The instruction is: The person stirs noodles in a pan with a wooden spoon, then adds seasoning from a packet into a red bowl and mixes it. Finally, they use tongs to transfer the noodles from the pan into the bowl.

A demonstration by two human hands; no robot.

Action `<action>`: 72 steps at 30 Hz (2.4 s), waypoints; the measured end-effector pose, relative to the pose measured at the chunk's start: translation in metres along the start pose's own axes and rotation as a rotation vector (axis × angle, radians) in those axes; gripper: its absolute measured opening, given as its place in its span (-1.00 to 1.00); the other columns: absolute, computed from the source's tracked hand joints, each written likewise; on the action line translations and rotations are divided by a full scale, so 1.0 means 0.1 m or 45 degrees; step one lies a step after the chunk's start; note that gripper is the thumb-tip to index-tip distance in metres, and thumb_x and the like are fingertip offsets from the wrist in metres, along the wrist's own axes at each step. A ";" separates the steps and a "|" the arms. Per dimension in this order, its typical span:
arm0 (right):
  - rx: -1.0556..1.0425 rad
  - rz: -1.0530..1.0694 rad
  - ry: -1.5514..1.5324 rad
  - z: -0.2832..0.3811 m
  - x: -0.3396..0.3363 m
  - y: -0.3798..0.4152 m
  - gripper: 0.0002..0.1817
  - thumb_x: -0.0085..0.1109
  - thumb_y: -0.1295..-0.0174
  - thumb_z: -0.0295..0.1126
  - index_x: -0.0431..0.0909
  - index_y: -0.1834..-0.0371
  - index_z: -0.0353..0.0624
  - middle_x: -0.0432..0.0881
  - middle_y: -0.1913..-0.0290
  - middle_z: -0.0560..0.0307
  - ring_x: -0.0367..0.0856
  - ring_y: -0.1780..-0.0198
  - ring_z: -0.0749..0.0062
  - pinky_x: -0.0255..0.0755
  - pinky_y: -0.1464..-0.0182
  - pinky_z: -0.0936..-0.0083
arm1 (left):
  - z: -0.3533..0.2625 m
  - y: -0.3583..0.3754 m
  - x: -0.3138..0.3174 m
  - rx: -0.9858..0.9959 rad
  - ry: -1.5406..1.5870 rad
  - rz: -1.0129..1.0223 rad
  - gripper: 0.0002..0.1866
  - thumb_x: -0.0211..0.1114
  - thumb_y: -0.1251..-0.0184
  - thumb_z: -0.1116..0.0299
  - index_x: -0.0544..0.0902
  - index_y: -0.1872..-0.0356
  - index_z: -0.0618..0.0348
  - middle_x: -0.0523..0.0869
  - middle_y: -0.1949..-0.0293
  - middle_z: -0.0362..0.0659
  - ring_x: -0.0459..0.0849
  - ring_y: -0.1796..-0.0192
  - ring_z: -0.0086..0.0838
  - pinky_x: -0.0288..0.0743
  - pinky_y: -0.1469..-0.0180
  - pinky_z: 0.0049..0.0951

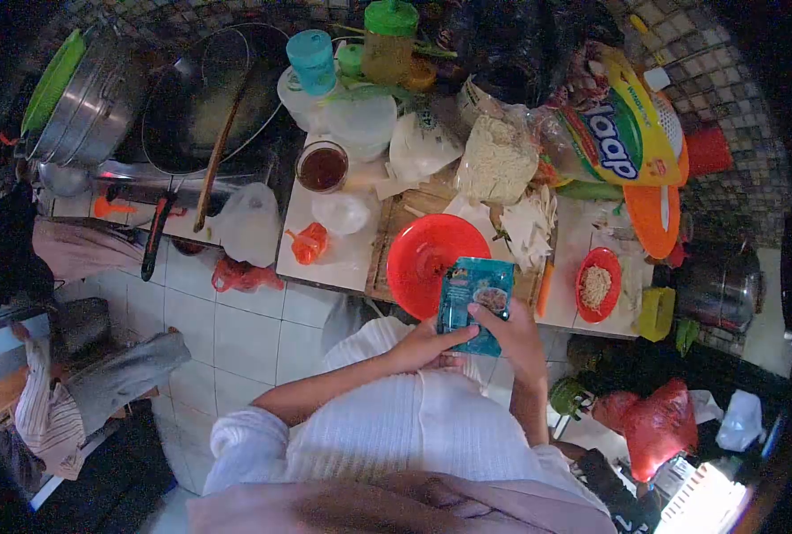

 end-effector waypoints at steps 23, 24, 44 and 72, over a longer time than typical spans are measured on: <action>-0.045 -0.038 0.043 0.09 0.00 0.12 -0.73 0.10 -0.10 -0.27 0.51 0.26 -0.24 0.56 0.37 0.26 0.47 0.36 0.65 0.36 0.29 0.64 | 0.11 -0.03 0.00 0.013 0.070 0.070 -0.60 0.27 -0.08 0.14 0.43 0.08 0.02 0.56 0.32 -0.34 0.48 0.56 -0.76 0.45 0.52 -0.78; -0.063 -0.093 0.035 0.12 -0.05 0.13 -0.72 0.09 -0.12 -0.24 0.51 0.25 -0.24 0.56 0.37 0.25 0.48 0.35 0.65 0.36 0.28 0.64 | 0.11 -0.03 0.00 0.015 0.068 0.070 -0.60 0.27 -0.08 0.14 0.43 0.08 0.02 0.56 0.32 -0.34 0.48 0.56 -0.76 0.45 0.52 -0.78; -0.436 -0.494 -0.254 0.15 -0.37 0.44 -0.80 -0.05 -0.20 -0.31 0.44 0.30 -0.22 0.43 0.44 0.34 0.26 0.50 0.76 0.14 0.52 0.77 | -0.01 0.08 -0.07 0.582 0.072 0.138 -0.60 0.23 -0.10 0.45 0.33 0.03 0.22 0.50 0.11 -0.12 0.48 0.08 -0.53 0.42 0.02 -0.50; -0.829 -0.695 0.309 0.49 -0.57 0.51 -0.87 0.07 -0.03 -0.46 0.42 0.43 -0.32 0.39 0.46 0.19 0.33 0.40 0.55 0.22 0.33 0.65 | -0.48 0.31 -0.37 0.651 0.453 0.188 -0.69 0.00 -0.28 0.21 0.43 0.03 0.10 0.52 0.14 -0.27 0.45 0.09 -0.55 0.31 0.07 -0.54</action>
Point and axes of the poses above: each hand's wrist, its own y-axis away from the middle knuckle, its own x-axis out of the palm, z = x × y, the point moved 7 cm from there along -y, towards the middle knuckle
